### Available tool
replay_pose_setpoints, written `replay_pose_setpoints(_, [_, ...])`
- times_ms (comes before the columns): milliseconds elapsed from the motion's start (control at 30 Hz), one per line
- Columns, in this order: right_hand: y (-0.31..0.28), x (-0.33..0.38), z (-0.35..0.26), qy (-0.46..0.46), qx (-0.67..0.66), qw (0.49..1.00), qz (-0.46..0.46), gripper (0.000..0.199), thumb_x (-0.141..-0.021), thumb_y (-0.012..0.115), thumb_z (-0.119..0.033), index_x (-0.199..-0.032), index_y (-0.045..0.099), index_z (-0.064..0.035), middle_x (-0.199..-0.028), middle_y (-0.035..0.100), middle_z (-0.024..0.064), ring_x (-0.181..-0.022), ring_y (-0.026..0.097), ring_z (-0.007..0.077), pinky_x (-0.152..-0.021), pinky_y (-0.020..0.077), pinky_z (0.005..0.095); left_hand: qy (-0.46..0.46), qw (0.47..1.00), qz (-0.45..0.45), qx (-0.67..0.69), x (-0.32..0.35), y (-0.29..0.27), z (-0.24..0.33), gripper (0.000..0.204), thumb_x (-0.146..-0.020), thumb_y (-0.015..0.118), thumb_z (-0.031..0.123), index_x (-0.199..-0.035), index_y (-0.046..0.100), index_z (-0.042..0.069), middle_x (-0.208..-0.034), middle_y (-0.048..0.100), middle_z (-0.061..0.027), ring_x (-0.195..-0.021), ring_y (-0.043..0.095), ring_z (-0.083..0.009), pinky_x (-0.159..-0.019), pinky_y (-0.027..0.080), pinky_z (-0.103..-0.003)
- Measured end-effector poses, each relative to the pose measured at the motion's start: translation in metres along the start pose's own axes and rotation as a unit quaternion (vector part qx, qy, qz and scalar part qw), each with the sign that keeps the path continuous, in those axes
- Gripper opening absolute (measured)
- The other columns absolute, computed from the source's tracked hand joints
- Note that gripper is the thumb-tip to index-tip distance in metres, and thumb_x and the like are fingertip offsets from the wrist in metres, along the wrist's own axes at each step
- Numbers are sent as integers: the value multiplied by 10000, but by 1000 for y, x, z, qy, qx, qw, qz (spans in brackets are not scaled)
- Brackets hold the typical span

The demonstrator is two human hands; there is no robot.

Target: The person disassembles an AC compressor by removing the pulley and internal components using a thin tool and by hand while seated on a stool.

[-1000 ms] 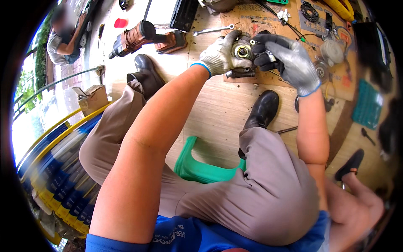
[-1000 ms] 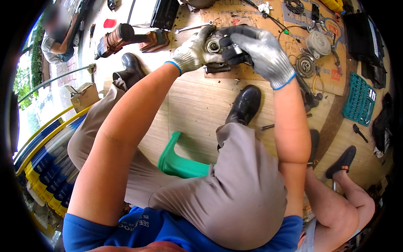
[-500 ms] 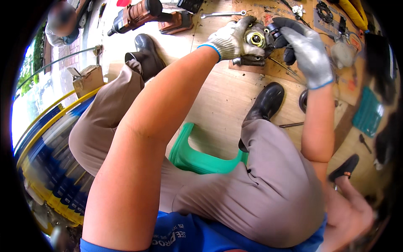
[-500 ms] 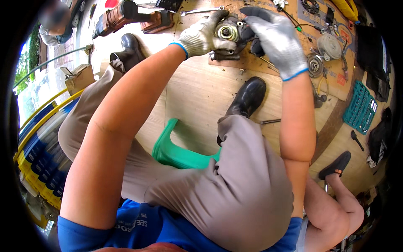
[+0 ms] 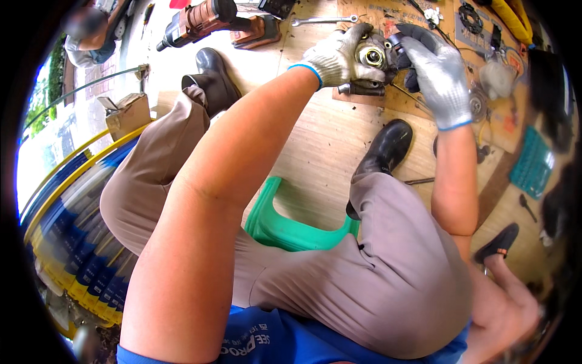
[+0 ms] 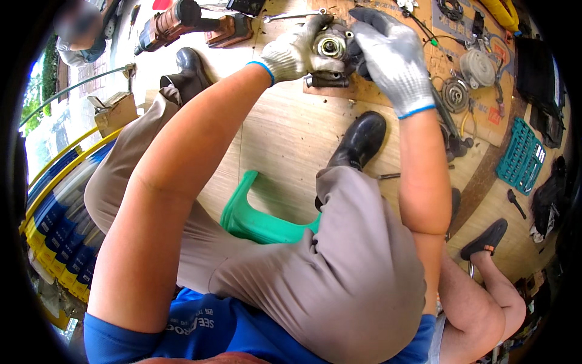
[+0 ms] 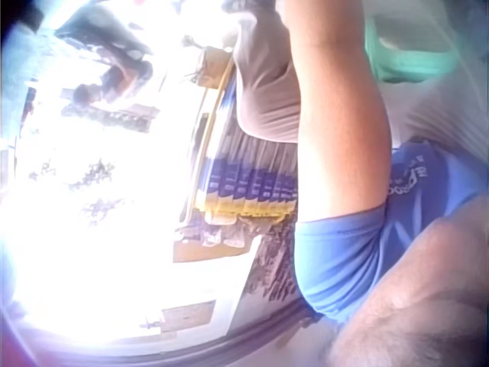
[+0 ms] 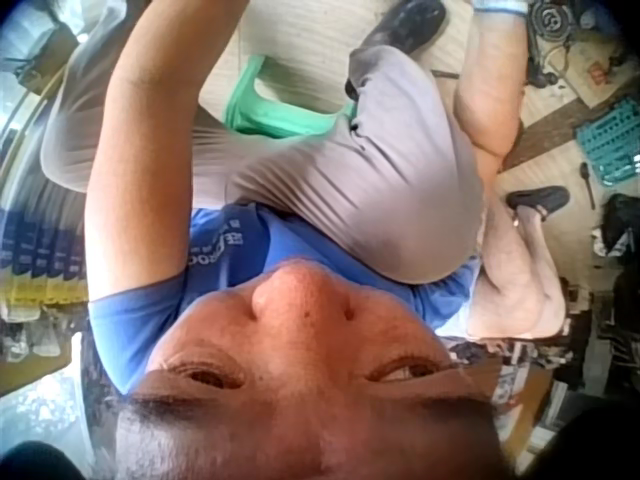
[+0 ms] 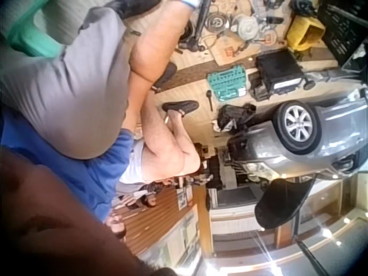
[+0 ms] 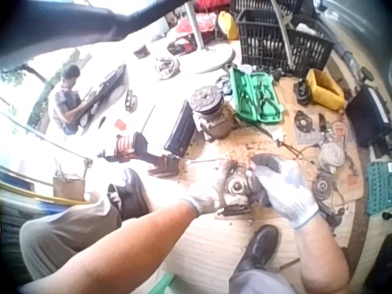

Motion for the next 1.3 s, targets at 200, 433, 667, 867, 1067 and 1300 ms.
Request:
replay_pose_setpoints(200, [15, 20, 9, 160, -347, 916, -122, 240, -1010, 626, -156, -1136, 708, 31, -1012, 730, 73, -808, 700, 137, -695, 547, 236, 5, 1000, -3, 17, 0, 0, -1, 1078, -682, 876, 573, -1489, 389, 50, -1341, 616, -230, -1278, 581, -365, -1083, 462, -403])
replay_pose_setpoints(433, [4, 10, -4, -33, 18, 999, 30, 240, -1012, 631, -210, -1074, 740, -5, -926, 725, 55, -794, 667, 100, -696, 538, 237, -1, 999, -17, 29, -1, -2, 5, 1088, -680, 895, 524, -1499, 373, 32, -1368, 598, -232, -1287, 572, -370, -1092, 457, -410])
replay_pose_setpoints(667, [8, 20, 15, 131, -326, 930, -110, 289, -988, 644, -139, -1232, 676, 13, -1025, 737, 114, -859, 702, 156, -767, 571, 265, -9, 999, -27, 42, -2, 0, 2, 1089, -686, 898, 510, -1503, 364, 28, -1378, 589, -231, -1300, 560, -366, -1100, 450, -401])
replay_pose_setpoints(867, [6, 17, -9, -66, -67, 995, -39, 184, -937, 686, -80, -1084, 746, 12, -1117, 744, 123, -929, 718, 186, -825, 576, 287, 2, 998, -29, 55, -1, -4, 8, 1082, -680, 903, 506, -1488, 373, 20, -1365, 591, -235, -1283, 566, -373, -1087, 454, -407])
replay_pose_setpoints(1067, [21, 47, -41, -289, 256, 907, 171, 231, -957, 669, -115, -1169, 719, -36, -1139, 746, 126, -892, 716, 238, -656, 589, 316, -5, 999, -13, 41, -1, -5, 7, 1070, -686, 900, 505, -1492, 376, 35, -1366, 596, -228, -1280, 568, -377, -1079, 465, -417])
replay_pose_setpoints(1300, [5, 22, 44, 5, -264, 960, -90, 239, -996, 604, -87, -1156, 700, 63, -1124, 727, 116, -936, 679, 135, -873, 540, 260, -3, 998, -30, 47, -4, -2, 11, 1059, -691, 897, 499, -1489, 379, 35, -1352, 604, -227, -1274, 576, -371, -1081, 464, -408])
Point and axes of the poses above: each hand's wrist, its own x-axis away from the middle knuckle, its own y-axis out of the palm, z = x × y, the point moved 9 cm from there along -x, towards the middle knuckle
